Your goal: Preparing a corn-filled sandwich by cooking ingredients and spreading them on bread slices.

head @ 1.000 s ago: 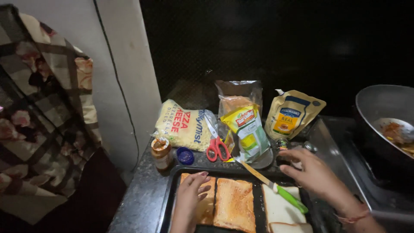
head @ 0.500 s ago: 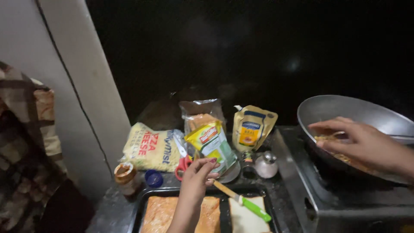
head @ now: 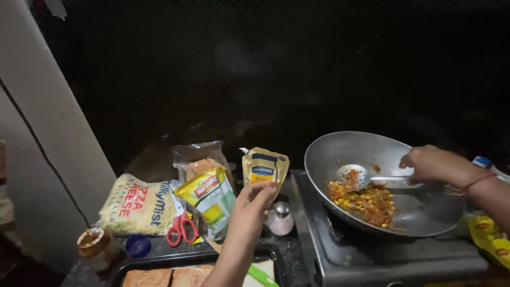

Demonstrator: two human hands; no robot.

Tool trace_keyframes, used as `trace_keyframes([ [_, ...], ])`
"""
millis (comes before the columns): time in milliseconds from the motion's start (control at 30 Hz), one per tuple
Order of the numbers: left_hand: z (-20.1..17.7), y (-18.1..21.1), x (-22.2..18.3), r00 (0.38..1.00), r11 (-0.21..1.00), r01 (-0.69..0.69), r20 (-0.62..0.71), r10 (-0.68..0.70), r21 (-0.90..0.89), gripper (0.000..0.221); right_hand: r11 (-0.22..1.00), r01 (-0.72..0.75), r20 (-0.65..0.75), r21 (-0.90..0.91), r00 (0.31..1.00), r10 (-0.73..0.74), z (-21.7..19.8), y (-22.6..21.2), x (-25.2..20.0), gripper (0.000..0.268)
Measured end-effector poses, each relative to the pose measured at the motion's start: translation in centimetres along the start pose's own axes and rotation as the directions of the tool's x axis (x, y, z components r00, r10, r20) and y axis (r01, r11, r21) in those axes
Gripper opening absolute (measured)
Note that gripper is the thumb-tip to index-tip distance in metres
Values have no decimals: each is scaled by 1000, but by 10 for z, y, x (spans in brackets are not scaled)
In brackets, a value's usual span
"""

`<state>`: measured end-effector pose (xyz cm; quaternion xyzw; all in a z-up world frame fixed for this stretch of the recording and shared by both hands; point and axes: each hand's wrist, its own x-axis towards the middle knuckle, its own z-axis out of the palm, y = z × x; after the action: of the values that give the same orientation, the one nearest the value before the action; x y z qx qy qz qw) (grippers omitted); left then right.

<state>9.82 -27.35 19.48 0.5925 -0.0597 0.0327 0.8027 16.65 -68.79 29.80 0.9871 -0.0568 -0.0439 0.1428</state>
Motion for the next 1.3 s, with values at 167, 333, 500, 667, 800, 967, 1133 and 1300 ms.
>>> trace_keyframes([
  [167, 36, 6, -4, 993, 1000, 0, -117, -1, -9, 44, 997, 61, 70, -41, 996, -58, 26, 8, 22, 50],
  [333, 47, 3, -9, 987, 997, 56, -145, -63, -49, 52, 983, 173, 80, 56, 981, -177, 32, 32, 38, 42],
  [500, 48, 12, -20, 973, 995, 75, -212, -88, -65, 54, 985, -88, 95, -145, 990, 103, -14, 67, 39, 43],
  [667, 45, -1, -16, 954, 994, 102, -281, -107, -34, 56, 971, -71, 215, -227, 969, 121, 13, 104, 70, 42],
  [800, 51, -14, -13, 955, 994, 102, -274, -111, -46, 57, 986, 65, 240, 155, 966, -101, 46, 92, 76, 42],
  [967, 56, -4, -22, 963, 995, 101, -250, -102, -15, 57, 904, 110, 229, 413, 948, -220, 64, 80, 74, 40],
  [1133, 32, -12, -21, 958, 997, 63, -276, -74, -46, 56, 848, 102, 219, 520, 944, -248, 75, 99, 91, 40],
  [1300, 2, -12, -24, 930, 981, 156, -318, -185, -114, 56, 826, 13, 229, 563, 958, -171, 61, 101, 80, 42],
])
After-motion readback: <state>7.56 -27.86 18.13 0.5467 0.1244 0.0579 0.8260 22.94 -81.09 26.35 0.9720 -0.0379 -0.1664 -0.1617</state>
